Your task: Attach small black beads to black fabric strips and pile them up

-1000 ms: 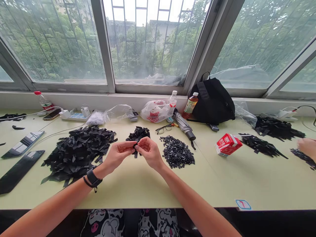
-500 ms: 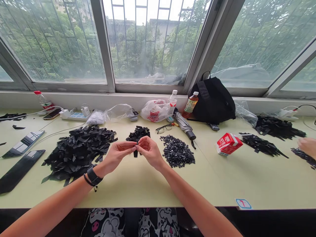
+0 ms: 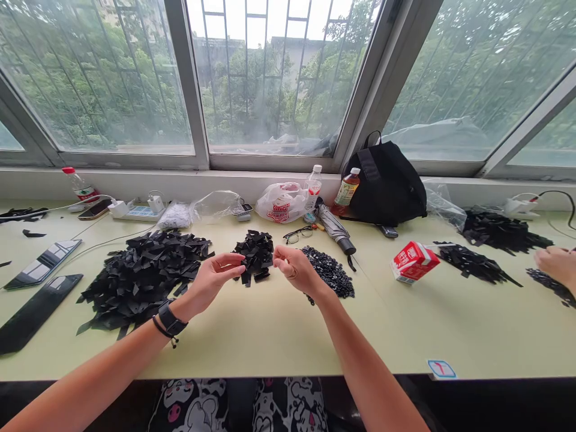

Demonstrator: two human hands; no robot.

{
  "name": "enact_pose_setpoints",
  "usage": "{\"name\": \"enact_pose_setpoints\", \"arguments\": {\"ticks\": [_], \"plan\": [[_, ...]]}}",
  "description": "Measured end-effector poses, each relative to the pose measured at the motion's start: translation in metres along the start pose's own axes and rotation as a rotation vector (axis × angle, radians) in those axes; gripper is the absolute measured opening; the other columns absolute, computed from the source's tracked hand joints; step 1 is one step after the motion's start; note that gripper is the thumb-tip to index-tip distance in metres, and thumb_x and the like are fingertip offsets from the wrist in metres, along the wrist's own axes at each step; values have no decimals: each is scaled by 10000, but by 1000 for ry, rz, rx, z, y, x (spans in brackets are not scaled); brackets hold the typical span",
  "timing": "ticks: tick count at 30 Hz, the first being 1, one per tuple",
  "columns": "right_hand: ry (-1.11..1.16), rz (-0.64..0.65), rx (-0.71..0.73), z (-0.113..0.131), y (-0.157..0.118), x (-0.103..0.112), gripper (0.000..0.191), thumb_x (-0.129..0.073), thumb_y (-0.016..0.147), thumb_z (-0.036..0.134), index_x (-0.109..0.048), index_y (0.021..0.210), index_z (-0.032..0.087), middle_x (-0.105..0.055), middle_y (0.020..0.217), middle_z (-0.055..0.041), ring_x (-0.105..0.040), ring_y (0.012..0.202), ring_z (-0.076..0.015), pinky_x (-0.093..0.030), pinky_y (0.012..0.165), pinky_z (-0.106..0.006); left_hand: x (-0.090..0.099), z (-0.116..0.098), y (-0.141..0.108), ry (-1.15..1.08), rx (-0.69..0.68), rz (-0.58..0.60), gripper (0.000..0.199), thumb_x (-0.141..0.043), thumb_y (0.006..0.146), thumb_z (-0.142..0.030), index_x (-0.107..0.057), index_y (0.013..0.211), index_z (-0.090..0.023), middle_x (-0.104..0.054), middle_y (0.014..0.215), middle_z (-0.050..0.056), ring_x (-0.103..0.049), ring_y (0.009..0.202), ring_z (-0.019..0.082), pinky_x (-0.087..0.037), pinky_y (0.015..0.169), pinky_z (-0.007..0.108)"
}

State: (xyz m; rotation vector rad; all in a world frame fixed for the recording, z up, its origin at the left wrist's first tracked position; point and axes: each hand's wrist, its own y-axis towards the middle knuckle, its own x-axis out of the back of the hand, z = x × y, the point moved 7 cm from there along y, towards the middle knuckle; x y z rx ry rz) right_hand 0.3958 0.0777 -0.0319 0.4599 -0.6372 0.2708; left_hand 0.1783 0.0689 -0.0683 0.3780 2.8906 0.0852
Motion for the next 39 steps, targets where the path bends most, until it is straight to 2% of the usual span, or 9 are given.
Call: {"name": "enact_pose_setpoints", "arguments": {"ticks": [3, 7, 10, 13, 17, 27, 32, 36, 39], "plan": [[-239, -72, -99, -19, -3, 30, 340, -357, 1006, 427, -555, 823, 221, -587, 732, -5, -506, 668, -172, -354, 634, -293, 1, 2, 0, -8, 34, 7, 339, -889, 745, -319, -797, 1052, -212, -767, 1040, 81, -682, 944, 195, -508, 846, 311], [-446, -67, -222, -54, -10, 56, 292, -430, 975, 410, -613, 846, 224, -643, 730, -16, -555, 676, -187, -375, 641, -295, 1, 3, 0, -53, 85, 15, 330, -885, 747, -286, -787, 1052, -206, -752, 998, 66, -673, 922, 176, -486, 841, 292], [-473, -8, -298, -78, -17, 65, 225, -508, 914, 337, -702, 885, 227, -709, 790, -32, -604, 703, -195, -415, 664, -297, -3, 5, -1, -126, 120, 60, 345, -879, 747, -269, -777, 1069, -198, -734, 947, 56, -671, 885, 167, -483, 840, 291], [-440, 41, -335, -89, -22, 68, 209, -572, 865, 303, -758, 919, 224, -741, 834, -50, -639, 734, -208, -453, 687, -304, -6, 6, -1, -189, 133, 99, 377, -888, 736, -262, -772, 1088, -197, -723, 970, 58, -679, 896, 167, -491, 851, 292], [-414, 33, -329, -90, -21, 67, 191, -623, 847, 300, -784, 923, 232, -764, 884, -66, -664, 776, -227, -479, 716, -319, -5, 7, -2, -214, 127, 90, 410, -913, 696, -241, -774, 1079, -199, -723, 998, 56, -700, 906, 172, -504, 862, 297], [-446, 83, -382, -104, -23, 61, 135, -628, 864, 292, -739, 892, 220, -724, 818, -48, -639, 722, -201, -452, 670, -306, -8, 5, -5, -259, 184, 119, 319, -909, 699, -204, -762, 982, -193, -719, 904, 23, -750, 919, 201, -519, 848, 292], [-418, 86, -397, -108, -26, 59, 96, -639, 872, 286, -697, 865, 210, -718, 815, -53, -629, 720, -194, -441, 657, -300, -8, 5, -6, -236, 180, 113, 310, -910, 696, -206, -767, 970, -187, -728, 916, 32, -715, 895, 162, -516, 854, 275], [-431, 18, -384, -105, -25, 63, 127, -593, 909, 306, -636, 839, 209, -697, 823, -64, -604, 726, -201, -436, 671, -316, -6, 1, -5, -187, 133, 83, 311, -921, 678, -227, -776, 950, -189, -726, 900, 34, -671, 850, 142, -501, 802, 261], [-425, -123, -275, -82, -17, 64, 184, -516, 954, 335, -575, 824, 218, -661, 826, -68, -581, 751, -213, -443, 709, -340, -6, 0, -4, -144, 104, 75, 305, -929, 668, -243, -777, 929, -194, -734, 907, 36, -670, 858, 149, -488, 798, 268]]}}
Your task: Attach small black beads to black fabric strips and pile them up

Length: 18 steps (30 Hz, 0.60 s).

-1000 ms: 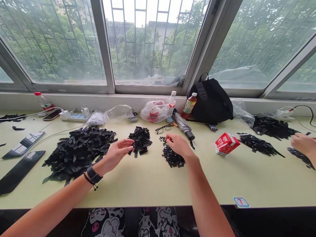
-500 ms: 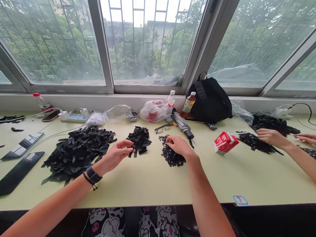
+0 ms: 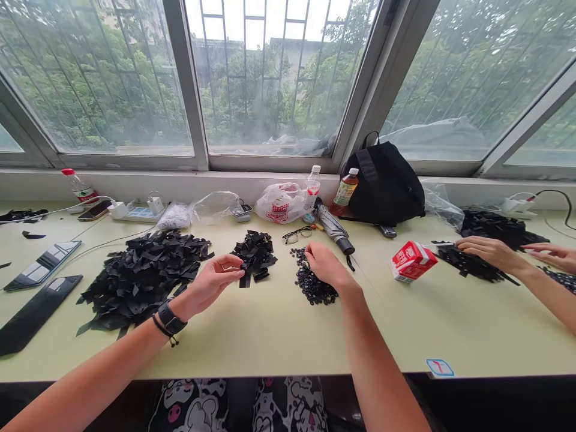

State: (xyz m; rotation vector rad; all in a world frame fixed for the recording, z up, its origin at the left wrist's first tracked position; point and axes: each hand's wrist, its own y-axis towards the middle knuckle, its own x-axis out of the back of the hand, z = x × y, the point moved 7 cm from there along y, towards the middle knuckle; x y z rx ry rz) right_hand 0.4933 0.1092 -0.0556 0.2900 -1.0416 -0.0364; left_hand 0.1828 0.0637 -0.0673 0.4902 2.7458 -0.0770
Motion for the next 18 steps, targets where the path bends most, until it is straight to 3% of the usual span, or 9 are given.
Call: {"name": "enact_pose_setpoints", "arguments": {"ticks": [3, 6, 9, 12, 18], "plan": [[211, -93, 120, 43, -2, -5, 201, -511, 973, 389, -584, 877, 227, -653, 845, -62, -577, 758, -218, -478, 731, -367, 0, 0, 1, 49, -33, -4, 284, -930, 668, -264, -774, 895, -191, -745, 898, 43, -683, 869, 174, -486, 802, 289], [596, -22, 176, 88, -9, -33, 225, -637, 930, 457, -632, 966, 234, -674, 882, -50, -632, 812, -224, -543, 783, -395, 1, 1, 2, 75, -64, -10, 265, -928, 675, -279, -771, 869, -189, -756, 873, 44, -693, 856, 186, -489, 800, 304], [919, 107, 125, 119, -18, -68, 302, -754, 856, 477, -644, 1008, 242, -685, 869, -28, -663, 777, -205, -577, 762, -391, 1, 1, 2, 90, -91, -6, 260, -922, 690, -283, -772, 880, -187, -769, 861, 48, -706, 855, 198, -501, 799, 315], [1079, 156, 91, 133, -25, -85, 312, -796, 834, 437, -645, 1021, 238, -705, 901, -26, -680, 793, -188, -584, 791, -385, -1, 2, 2, 93, -109, 9, 258, -915, 703, -291, -774, 889, -182, -779, 855, 59, -727, 864, 219, -524, 817, 339], [1170, 150, 2, 130, -27, -85, 343, -852, 782, 416, -659, 1005, 241, -724, 913, -22, -691, 815, -185, -589, 788, -370, -1, 3, 2, 120, -150, -27, 268, -921, 691, -323, -776, 863, -179, -786, 887, 72, -737, 838, 231, -568, 803, 364]]}}
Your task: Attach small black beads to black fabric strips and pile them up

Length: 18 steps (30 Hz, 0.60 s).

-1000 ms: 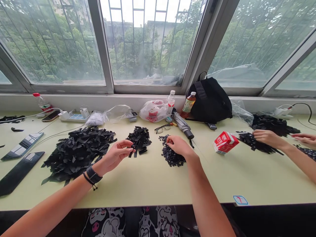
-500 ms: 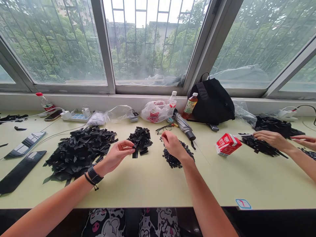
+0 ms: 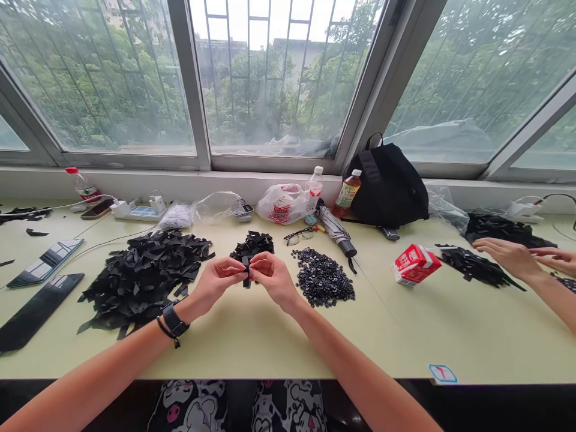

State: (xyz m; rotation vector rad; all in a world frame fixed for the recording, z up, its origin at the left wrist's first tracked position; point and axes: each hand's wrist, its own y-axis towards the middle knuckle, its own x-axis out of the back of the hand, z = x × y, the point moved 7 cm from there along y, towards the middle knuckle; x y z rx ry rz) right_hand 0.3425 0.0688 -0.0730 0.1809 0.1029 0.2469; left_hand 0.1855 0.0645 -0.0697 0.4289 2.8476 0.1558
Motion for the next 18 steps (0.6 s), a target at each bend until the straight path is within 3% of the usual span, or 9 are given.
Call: {"name": "enact_pose_setpoints", "arguments": {"ticks": [7, 12, 18], "plan": [[13, -9, -24, -1, 0, 2, 364, -866, 760, 442, -676, 992, 235, -728, 893, -28, -697, 808, -195, -591, 790, -388, 1, 1, 0, 94, -64, -26, 263, -899, 728, -327, -776, 911, -184, -786, 946, 78, -737, 879, 227, -588, 841, 367], [54, 16, -48, -3, 1, 4, 342, -864, 773, 418, -689, 997, 228, -723, 901, -26, -688, 801, -180, -584, 794, -375, 0, -5, -1, 181, -187, -2, 206, -855, 791, -344, -790, 910, -189, -773, 916, 83, -716, 843, 216, -583, 817, 366], [71, 42, -68, -2, 0, 4, 336, -876, 763, 407, -704, 985, 222, -725, 898, -23, -695, 820, -182, -580, 806, -367, 1, -10, -3, 289, -259, -18, 187, -869, 767, -362, -812, 867, -215, -780, 889, 83, -710, 828, 233, -572, 799, 372]]}}
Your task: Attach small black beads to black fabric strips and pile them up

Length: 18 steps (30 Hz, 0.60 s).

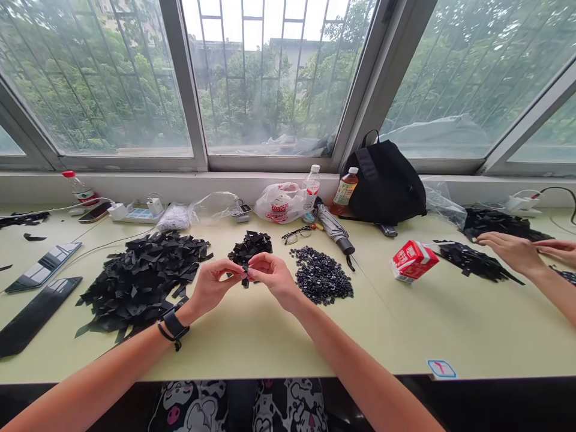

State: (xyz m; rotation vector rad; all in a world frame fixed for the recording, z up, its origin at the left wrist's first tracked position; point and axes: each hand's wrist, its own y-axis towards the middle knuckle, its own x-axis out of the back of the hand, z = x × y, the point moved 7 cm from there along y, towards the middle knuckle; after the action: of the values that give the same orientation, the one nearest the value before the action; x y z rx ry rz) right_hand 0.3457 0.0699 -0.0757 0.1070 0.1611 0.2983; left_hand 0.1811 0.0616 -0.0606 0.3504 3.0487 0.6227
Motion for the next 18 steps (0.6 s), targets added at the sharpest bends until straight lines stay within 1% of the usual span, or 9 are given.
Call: {"name": "enact_pose_setpoints", "arguments": {"ticks": [5, 10, 13, 18], "plan": [[-14, 8, 13, 5, -3, -2, 315, -866, 781, 388, -706, 993, 220, -744, 908, -30, -701, 820, -182, -565, 806, -355, 5, -1, 0, 106, -33, -36, 143, -818, 821, -352, -811, 861, -215, -791, 893, 84, -721, 828, 234, -576, 803, 362], [0, 18, -12, 7, -3, -4, 325, -858, 793, 390, -712, 1030, 224, -763, 979, -52, -720, 888, -203, -551, 852, -366, 10, 0, 1, 171, -69, -78, 136, -777, 864, -327, -761, 865, -191, -775, 854, 62, -716, 782, 205, -586, 772, 332], [4, 7, -20, 6, -3, -3, 330, -859, 789, 397, -718, 1034, 227, -760, 995, -52, -720, 928, -214, -543, 870, -370, 8, -2, 1, 209, -84, -62, 130, -739, 899, -319, -727, 886, -190, -757, 859, 51, -709, 789, 192, -583, 774, 319], [17, -5, -53, 2, -2, -1, 348, -863, 772, 418, -720, 1022, 221, -759, 985, -57, -716, 915, -217, -536, 869, -380, 3, -6, -1, 283, -106, -18, 93, -679, 941, -296, -686, 928, -205, -735, 882, 38, -700, 819, 186, -569, 778, 308]]}}
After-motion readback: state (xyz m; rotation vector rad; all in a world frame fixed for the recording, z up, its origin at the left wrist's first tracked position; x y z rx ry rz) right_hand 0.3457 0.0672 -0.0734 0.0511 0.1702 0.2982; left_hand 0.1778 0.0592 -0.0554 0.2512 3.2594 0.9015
